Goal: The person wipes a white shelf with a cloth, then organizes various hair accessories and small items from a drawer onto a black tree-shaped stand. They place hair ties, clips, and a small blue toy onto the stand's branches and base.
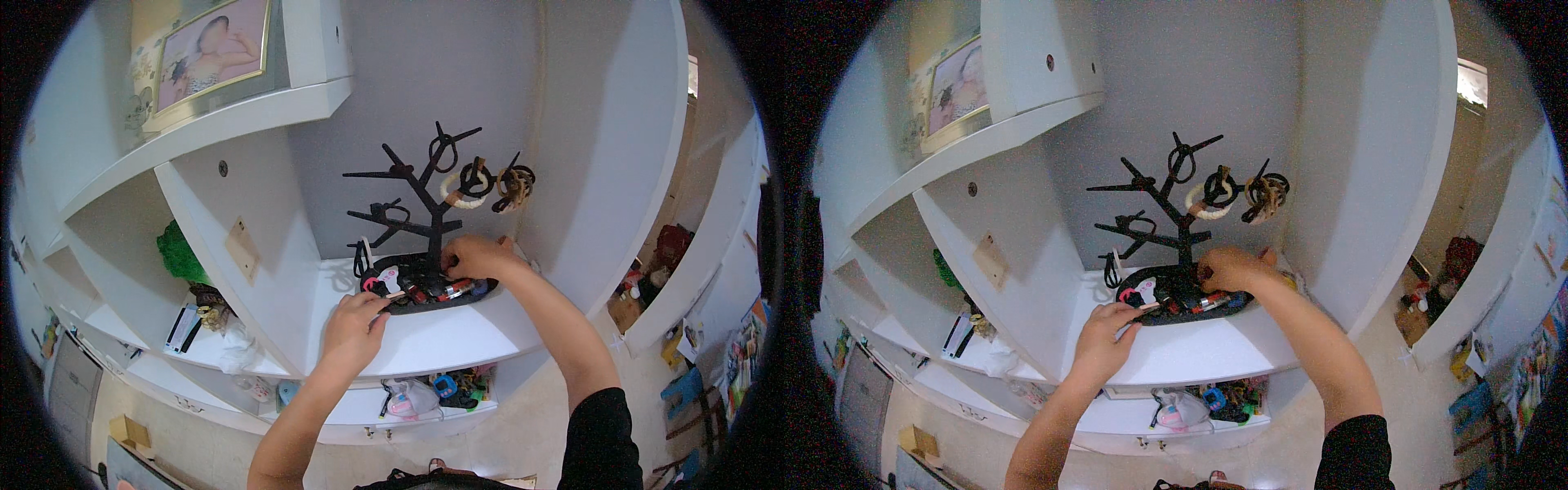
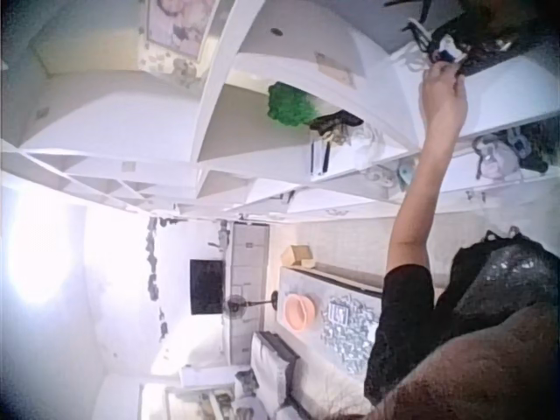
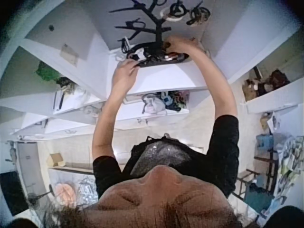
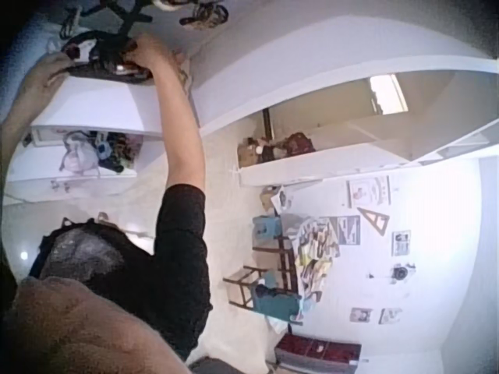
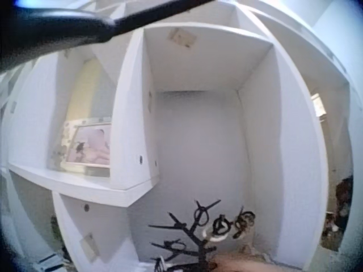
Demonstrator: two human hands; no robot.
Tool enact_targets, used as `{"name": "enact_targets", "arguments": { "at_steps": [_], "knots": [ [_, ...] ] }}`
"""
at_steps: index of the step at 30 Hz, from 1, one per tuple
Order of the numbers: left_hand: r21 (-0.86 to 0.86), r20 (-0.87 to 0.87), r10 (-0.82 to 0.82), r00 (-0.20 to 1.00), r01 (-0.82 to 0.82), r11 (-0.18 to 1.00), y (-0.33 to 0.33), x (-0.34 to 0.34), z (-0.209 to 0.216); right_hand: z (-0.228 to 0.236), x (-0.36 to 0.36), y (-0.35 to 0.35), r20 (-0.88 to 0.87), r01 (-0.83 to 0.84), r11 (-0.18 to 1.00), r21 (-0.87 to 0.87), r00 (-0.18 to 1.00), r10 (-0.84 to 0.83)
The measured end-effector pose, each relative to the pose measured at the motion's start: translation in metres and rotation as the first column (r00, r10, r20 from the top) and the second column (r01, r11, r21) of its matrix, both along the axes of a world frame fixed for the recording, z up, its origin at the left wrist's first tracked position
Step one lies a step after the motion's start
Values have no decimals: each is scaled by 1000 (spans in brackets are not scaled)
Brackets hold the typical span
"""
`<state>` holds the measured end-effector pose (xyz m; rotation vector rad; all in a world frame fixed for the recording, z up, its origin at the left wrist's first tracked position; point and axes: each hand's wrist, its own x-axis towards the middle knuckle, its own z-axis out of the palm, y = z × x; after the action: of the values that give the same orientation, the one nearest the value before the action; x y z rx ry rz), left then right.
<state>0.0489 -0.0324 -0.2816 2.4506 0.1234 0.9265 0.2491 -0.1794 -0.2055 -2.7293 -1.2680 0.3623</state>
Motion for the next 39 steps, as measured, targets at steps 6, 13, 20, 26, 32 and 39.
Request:
{"name": "enact_targets", "arguments": {
  "at_steps": [6,13,20,26,32,39],
  "knots": [
    [-3,-3,-7,1000,7,1000,0,1,-1,-16,28,7,-26,-117,974,196,992,125],
    [-9,-22,1,1000,-1,1000,0,0,0,-16,27,29,-275,-59,872,487,937,217],
    [-6,-14,-6,1000,6,1000,0,3,0,-30,35,34,-721,177,752,634,485,494],
    [16,-3,0,1000,0,1000,1,2,-1,-15,27,27,-652,153,766,624,643,403],
    [69,124,8,992,-16,997,-3,5,3,-55,77,13,-421,28,820,571,868,263],
    [295,147,-101,984,54,954,-11,-1,17,-32,30,-22,-287,57,805,590,947,143]
  ]
}}
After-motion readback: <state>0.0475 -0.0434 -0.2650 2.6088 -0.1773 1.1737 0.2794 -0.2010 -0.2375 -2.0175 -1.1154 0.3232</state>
